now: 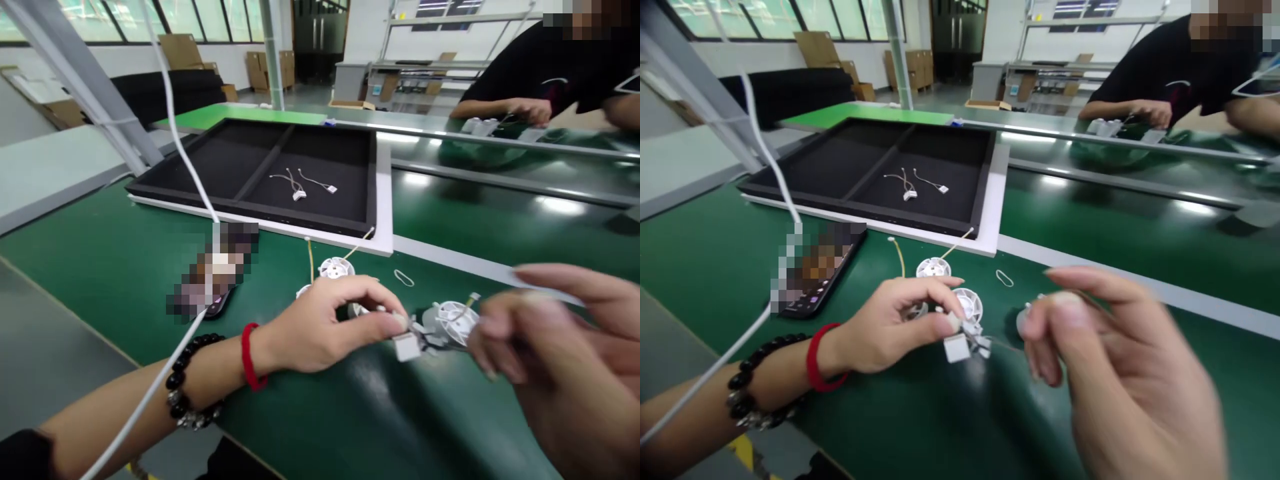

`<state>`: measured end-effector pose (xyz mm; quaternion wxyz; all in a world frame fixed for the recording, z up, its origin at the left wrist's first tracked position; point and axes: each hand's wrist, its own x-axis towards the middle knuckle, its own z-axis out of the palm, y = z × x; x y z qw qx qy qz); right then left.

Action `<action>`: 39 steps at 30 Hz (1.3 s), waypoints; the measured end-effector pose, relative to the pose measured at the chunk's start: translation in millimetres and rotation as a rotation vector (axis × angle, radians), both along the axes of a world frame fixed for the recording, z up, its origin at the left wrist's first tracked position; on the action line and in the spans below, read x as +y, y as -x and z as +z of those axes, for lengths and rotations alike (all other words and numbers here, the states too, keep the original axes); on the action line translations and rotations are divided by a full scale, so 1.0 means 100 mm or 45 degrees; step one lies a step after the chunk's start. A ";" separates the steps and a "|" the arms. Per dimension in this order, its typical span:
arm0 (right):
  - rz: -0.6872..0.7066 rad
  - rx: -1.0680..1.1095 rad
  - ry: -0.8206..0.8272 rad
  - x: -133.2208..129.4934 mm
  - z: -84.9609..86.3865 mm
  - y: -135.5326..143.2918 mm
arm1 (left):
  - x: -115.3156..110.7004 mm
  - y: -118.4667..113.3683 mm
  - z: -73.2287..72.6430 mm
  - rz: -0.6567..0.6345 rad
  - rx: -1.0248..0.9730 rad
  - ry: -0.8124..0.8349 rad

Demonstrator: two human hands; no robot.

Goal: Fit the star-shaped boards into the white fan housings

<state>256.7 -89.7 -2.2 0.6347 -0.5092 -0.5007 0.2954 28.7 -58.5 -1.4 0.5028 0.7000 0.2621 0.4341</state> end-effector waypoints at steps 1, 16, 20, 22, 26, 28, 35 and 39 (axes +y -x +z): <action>0.066 -0.108 0.057 -0.01 0.06 0.07 | 0.01 0.00 0.01 0.032 0.004 0.059; 0.596 -0.542 0.199 -0.12 0.26 0.27 | 0.00 -0.02 0.11 0.190 0.095 0.213; 0.471 -0.643 -0.006 -0.11 0.15 0.29 | -0.01 0.01 0.06 0.138 0.115 0.126; 0.452 -0.645 -0.082 -0.08 0.09 0.28 | 0.00 0.04 -0.02 0.161 0.189 0.035; 0.551 -0.694 -0.228 -0.01 0.03 0.21 | 0.02 0.06 -0.16 0.282 0.233 -0.032; 0.581 -0.755 -0.235 0.01 0.08 0.14 | 0.02 0.04 -0.15 0.355 0.206 0.008; 0.005 -1.089 0.145 0.10 0.18 -0.30 | 0.01 -0.01 0.00 0.451 0.154 0.042; 0.257 -1.215 0.604 0.11 0.14 -0.37 | 0.00 0.07 -0.15 0.468 0.203 0.018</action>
